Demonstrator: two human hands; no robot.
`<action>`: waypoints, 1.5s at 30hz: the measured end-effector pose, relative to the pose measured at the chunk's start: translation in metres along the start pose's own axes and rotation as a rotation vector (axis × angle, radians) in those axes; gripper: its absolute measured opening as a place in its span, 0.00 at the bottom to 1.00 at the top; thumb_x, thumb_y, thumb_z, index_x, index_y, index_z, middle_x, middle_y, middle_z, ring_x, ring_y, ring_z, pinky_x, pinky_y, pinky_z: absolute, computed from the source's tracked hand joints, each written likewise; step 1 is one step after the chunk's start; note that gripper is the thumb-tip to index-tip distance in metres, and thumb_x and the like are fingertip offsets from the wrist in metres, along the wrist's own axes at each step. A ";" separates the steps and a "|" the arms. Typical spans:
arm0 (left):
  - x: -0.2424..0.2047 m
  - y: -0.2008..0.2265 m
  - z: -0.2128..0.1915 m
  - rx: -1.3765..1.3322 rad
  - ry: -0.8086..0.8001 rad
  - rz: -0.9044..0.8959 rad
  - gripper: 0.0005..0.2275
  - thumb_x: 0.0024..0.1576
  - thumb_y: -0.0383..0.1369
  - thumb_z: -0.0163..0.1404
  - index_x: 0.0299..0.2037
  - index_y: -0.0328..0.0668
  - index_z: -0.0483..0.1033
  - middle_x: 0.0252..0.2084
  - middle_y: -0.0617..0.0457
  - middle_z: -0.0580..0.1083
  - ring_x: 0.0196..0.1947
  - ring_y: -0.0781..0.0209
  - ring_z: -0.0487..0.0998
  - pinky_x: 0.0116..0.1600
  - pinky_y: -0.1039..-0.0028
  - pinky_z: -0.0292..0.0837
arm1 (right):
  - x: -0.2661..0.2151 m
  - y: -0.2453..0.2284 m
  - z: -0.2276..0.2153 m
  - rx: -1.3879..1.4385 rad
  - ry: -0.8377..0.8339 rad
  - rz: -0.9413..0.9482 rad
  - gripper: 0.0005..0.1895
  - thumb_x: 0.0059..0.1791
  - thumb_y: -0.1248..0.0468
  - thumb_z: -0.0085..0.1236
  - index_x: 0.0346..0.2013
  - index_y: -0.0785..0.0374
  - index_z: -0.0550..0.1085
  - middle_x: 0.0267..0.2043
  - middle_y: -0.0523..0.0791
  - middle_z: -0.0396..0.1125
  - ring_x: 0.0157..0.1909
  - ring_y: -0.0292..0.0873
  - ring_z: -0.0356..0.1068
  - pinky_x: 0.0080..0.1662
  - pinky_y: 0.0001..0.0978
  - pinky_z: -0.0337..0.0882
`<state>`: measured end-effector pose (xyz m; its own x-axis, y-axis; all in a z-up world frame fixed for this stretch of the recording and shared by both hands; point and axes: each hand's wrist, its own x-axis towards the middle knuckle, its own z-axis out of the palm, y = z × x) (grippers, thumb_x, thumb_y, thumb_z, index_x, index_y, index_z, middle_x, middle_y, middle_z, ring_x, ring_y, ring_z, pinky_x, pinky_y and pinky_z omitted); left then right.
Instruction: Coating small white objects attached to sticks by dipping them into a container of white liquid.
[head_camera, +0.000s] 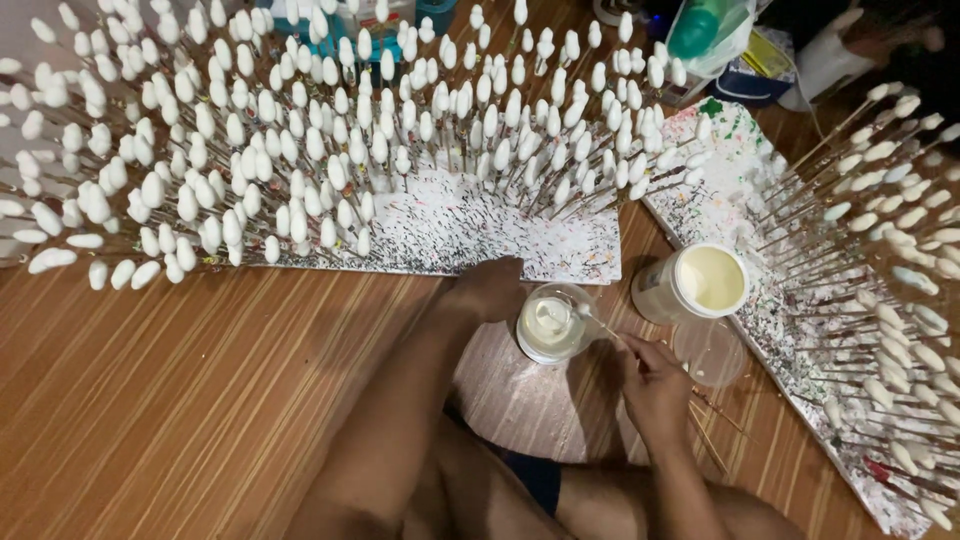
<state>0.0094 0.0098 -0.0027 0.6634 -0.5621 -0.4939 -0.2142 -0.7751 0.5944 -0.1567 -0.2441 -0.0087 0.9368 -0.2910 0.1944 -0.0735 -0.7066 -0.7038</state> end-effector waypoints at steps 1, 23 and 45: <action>0.007 -0.002 -0.001 0.006 0.007 0.001 0.28 0.61 0.36 0.39 0.69 0.22 0.59 0.68 0.30 0.65 0.67 0.29 0.67 0.67 0.43 0.65 | 0.004 -0.001 0.000 0.004 0.005 -0.005 0.07 0.51 0.62 0.65 0.43 0.54 0.84 0.32 0.52 0.75 0.37 0.56 0.76 0.41 0.43 0.73; 0.107 -0.051 0.082 0.412 0.762 0.211 0.19 0.56 0.41 0.51 0.54 0.37 0.76 0.55 0.42 0.76 0.58 0.44 0.75 0.53 0.60 0.75 | 0.152 -0.033 0.057 0.309 0.494 -0.384 0.04 0.49 0.77 0.69 0.37 0.73 0.82 0.34 0.57 0.76 0.40 0.55 0.78 0.44 0.41 0.75; 0.088 -0.030 0.059 0.351 0.687 0.275 0.16 0.53 0.38 0.54 0.46 0.34 0.76 0.50 0.36 0.76 0.53 0.39 0.77 0.60 0.58 0.70 | 0.166 -0.016 0.101 0.326 0.454 -0.373 0.04 0.50 0.78 0.68 0.39 0.75 0.81 0.37 0.60 0.76 0.41 0.57 0.78 0.41 0.45 0.78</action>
<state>0.0317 -0.0334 -0.1017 0.8212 -0.5317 0.2073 -0.5698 -0.7445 0.3478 0.0344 -0.2164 -0.0344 0.6369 -0.3577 0.6829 0.4015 -0.6023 -0.6900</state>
